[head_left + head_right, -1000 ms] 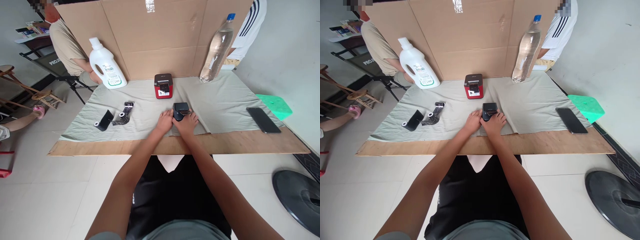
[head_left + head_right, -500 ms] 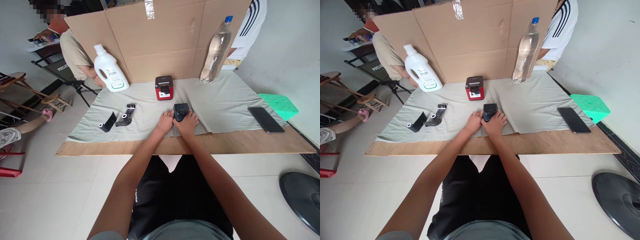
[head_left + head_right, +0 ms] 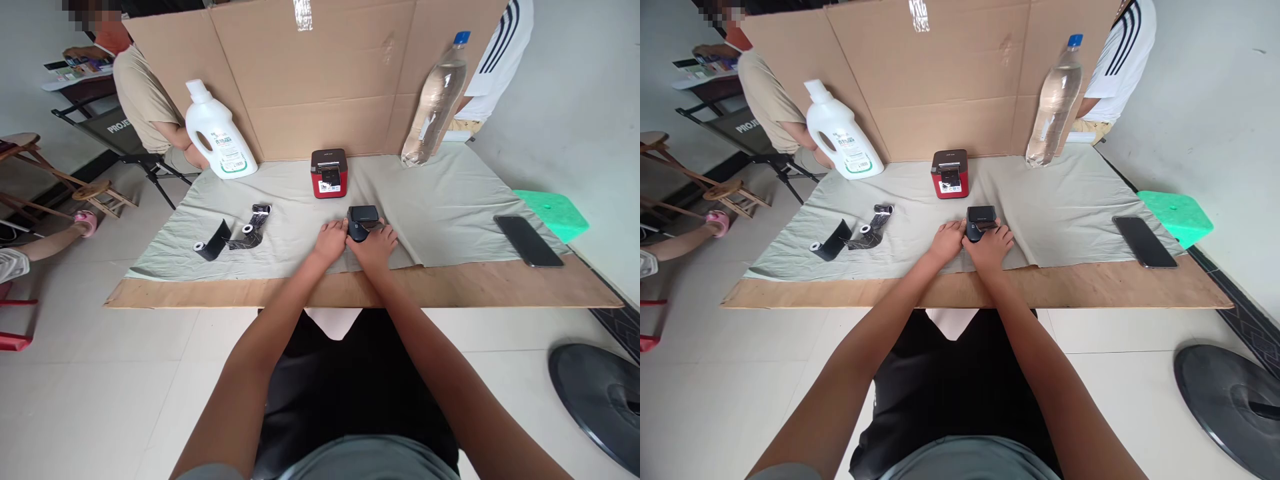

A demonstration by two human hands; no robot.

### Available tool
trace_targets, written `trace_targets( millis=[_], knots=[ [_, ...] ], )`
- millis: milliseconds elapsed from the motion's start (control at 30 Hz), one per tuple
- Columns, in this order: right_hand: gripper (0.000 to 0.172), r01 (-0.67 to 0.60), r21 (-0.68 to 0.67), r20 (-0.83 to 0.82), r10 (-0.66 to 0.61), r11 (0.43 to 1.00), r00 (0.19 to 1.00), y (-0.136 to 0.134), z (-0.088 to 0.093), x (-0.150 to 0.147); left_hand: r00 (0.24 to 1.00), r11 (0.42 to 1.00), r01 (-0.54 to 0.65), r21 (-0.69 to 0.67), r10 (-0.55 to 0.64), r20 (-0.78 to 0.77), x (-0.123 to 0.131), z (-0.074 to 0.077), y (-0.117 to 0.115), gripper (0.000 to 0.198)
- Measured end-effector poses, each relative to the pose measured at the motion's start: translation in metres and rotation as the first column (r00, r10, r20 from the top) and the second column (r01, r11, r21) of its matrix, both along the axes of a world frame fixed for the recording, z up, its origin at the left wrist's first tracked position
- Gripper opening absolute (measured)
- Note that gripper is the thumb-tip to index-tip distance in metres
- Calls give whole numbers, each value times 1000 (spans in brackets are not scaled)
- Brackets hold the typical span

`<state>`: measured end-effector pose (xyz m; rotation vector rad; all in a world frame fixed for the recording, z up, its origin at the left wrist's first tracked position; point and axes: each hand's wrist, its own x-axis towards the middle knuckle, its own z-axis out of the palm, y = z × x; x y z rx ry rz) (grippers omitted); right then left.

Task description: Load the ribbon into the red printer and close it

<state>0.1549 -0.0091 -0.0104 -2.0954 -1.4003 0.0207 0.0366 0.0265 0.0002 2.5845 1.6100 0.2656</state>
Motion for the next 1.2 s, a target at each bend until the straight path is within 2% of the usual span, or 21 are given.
trace_targets(
  millis=[367,667,933,1033,1200],
  knots=[
    [84,-6,-2,-39,6,1000,999,-2,3,0,1000,1000,-15,-12,15,1,0,0,-1,57],
    [87,-6,16,-22,6,1000,1000,0,-2,2,951,996,1,-88,26,307,-12,-13,3,59],
    [90,-33,35,-1,33,999,999,1,-8,4,921,998,47,-52,-23,388,-14,-8,-2,67],
    [92,-35,50,-2,35,998,999,1,-10,4,917,999,28,-32,-14,398,-14,-4,5,64],
    [96,-34,56,-1,34,998,999,2,-12,4,921,1000,-27,5,23,390,-10,6,31,59]
  ],
)
